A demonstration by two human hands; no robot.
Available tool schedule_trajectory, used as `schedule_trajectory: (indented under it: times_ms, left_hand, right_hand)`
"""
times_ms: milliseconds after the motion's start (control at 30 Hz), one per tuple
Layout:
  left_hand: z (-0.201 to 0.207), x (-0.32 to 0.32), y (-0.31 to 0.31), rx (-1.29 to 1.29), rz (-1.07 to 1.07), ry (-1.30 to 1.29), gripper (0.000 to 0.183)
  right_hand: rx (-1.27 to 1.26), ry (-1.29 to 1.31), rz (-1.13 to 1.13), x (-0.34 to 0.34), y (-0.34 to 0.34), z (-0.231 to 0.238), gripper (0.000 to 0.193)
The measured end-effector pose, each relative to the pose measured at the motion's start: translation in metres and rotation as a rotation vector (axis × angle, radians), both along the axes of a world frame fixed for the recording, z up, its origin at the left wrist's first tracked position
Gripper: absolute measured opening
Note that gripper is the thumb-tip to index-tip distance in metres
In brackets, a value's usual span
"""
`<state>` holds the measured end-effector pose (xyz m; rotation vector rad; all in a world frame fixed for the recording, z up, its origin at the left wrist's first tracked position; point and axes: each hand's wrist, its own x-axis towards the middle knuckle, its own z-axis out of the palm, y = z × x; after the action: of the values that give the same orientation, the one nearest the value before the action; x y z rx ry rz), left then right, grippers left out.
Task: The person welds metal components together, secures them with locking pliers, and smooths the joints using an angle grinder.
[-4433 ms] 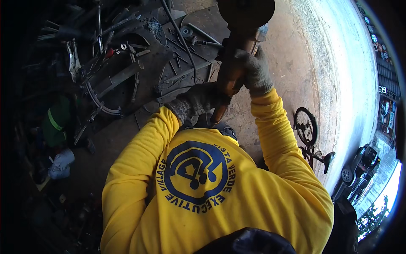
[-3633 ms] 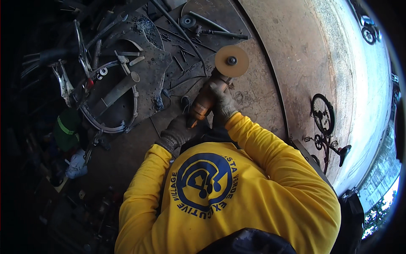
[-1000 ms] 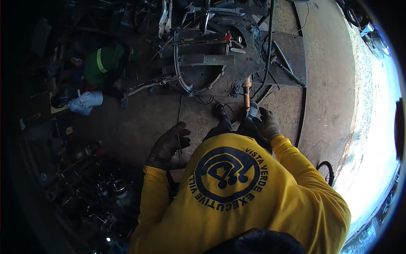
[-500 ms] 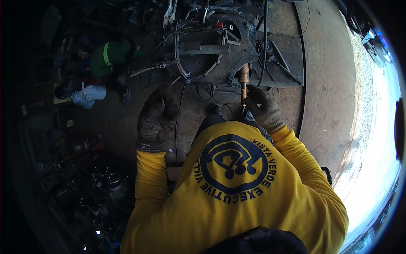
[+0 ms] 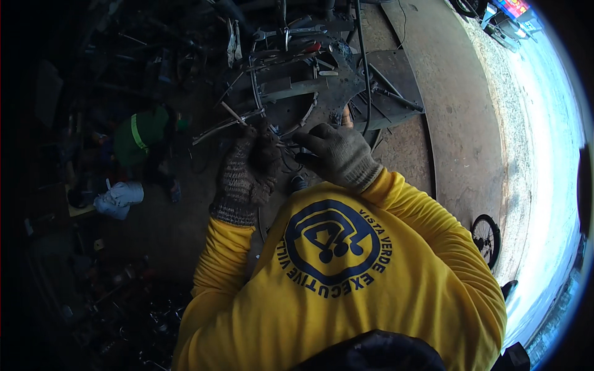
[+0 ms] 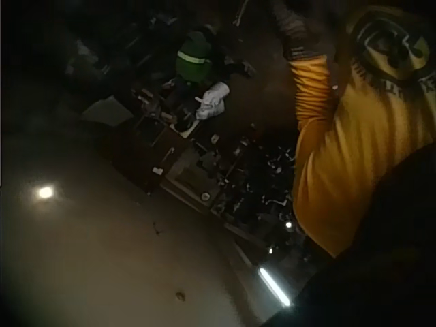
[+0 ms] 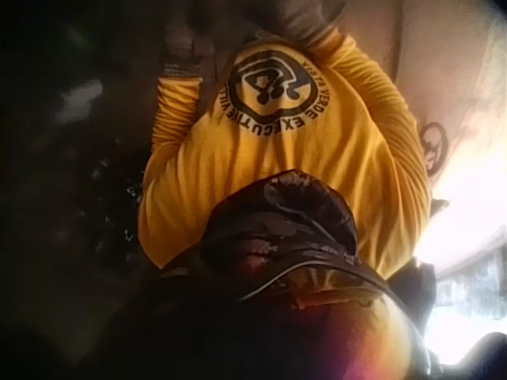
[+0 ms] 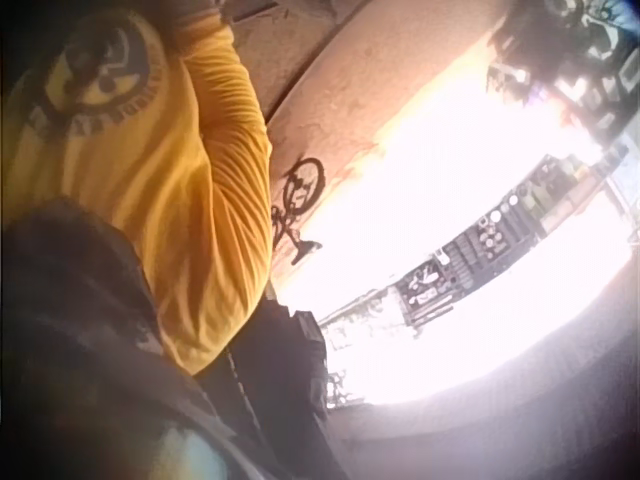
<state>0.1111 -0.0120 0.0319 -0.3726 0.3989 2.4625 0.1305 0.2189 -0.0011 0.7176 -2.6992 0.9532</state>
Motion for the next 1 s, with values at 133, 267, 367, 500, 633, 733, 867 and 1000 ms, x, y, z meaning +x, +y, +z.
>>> schedule_trajectory:
  times_ms: [133, 267, 367, 500, 633, 733, 867, 1000]
  left_hand:
    - [0.002, -0.004, -0.014, -0.056, -0.024, -0.109, 0.03]
    - [-0.011, -0.009, -0.044, -0.076, -0.102, -0.162, 0.028]
    - [-0.023, -0.014, -0.061, -0.018, -0.179, -0.176, 0.031]
    - [0.0, -0.014, -0.062, -0.484, -0.241, 0.248, 0.032]
    - [-0.017, -0.021, -0.088, -0.568, -0.383, 0.5, 0.032]
    - [-0.036, -0.027, -0.118, -0.772, -0.444, 0.648, 0.033]
    - [-0.096, -0.032, -0.156, -1.089, -0.514, 0.835, 0.047]
    - [-0.135, -0.027, -0.177, -1.084, -0.507, 0.803, 0.05]
  right_hand:
    - [0.108, 0.006, -0.08, 0.008, -0.047, -0.012, 0.03]
    - [0.127, -0.004, -0.18, 0.021, -0.088, -0.015, 0.027]
    - [0.099, -0.025, -0.236, 0.031, -0.105, -0.012, 0.024]
    - [-0.092, -0.068, -0.447, 0.039, -0.115, -0.029, 0.022]
    - [-0.646, -0.297, -0.681, 0.05, -0.109, -0.038, 0.021]
    - [-1.048, -0.503, -0.864, 0.047, -0.107, -0.018, 0.025]
    - [-1.17, -0.475, -0.867, 0.026, -0.099, -0.039, 0.027]
    - [-1.228, -0.504, -0.788, -0.005, -0.109, -0.051, 0.028]
